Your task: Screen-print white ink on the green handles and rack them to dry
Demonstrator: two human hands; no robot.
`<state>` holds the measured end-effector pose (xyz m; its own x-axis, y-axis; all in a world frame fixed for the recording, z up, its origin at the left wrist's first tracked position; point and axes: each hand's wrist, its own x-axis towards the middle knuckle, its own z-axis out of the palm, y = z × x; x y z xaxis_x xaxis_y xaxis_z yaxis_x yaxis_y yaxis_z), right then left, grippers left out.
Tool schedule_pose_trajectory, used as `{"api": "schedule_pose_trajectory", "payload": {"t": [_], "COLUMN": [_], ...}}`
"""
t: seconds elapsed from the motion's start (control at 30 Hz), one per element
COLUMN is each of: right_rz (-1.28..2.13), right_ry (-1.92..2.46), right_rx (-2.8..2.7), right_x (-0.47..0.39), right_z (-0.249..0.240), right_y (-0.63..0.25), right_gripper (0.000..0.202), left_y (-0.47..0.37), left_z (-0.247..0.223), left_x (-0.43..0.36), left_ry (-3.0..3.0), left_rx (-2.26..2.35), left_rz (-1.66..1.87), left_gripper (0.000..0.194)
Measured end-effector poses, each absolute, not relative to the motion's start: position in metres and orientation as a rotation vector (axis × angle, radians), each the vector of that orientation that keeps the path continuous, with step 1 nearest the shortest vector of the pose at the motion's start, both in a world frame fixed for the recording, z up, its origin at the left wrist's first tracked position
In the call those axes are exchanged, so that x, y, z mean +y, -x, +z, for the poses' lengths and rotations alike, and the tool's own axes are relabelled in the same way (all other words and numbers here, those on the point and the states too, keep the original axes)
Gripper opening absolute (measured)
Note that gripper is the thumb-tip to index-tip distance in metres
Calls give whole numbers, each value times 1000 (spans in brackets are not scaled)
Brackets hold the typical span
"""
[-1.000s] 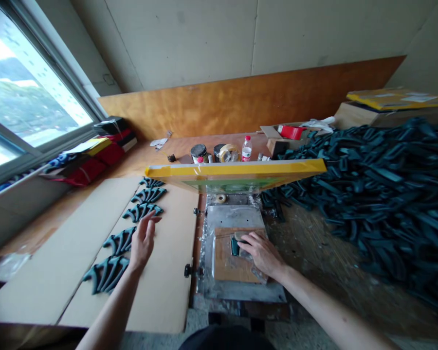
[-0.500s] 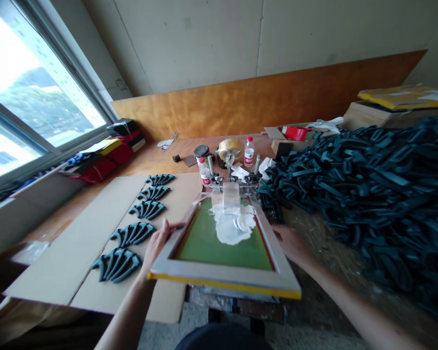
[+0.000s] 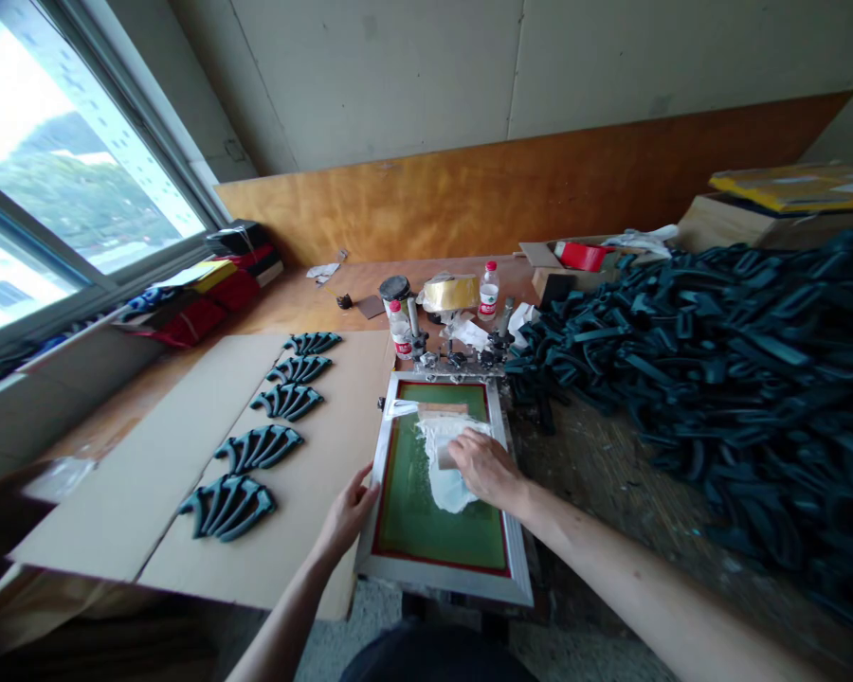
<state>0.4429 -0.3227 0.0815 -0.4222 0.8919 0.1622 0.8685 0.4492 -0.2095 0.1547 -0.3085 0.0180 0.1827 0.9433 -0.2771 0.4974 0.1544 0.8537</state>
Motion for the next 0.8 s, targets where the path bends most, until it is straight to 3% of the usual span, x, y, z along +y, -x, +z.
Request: {"api": "schedule_pose_trajectory", "payload": {"t": [0.13, 0.23, 0.4, 0.6, 0.8], "right_rz": [309, 396, 155, 344, 141], "right_ry": [1177, 1215, 1236, 1247, 1748], "right_rx": [-2658, -2621, -2402, -2410, -2133], "right_x": [-348, -342, -353, -350, -273], "right_z": [86, 94, 74, 81, 132], "right_y": [-460, -461, -450, -460, -463], "right_gripper": [20, 20, 31, 19, 56], "left_y": [-156, -157, -156, -156, -154], "left_z": [20, 20, 19, 23, 73], "left_x": [-310, -310, -310, -310, -305], "left_ry": [-1466, -1450, -1367, -1329, -1170], "left_rx": [1471, 1461, 1439, 1416, 1287], "left_rz": [578, 588, 634, 633, 647], "left_gripper": [60, 60, 68, 71, 85]}}
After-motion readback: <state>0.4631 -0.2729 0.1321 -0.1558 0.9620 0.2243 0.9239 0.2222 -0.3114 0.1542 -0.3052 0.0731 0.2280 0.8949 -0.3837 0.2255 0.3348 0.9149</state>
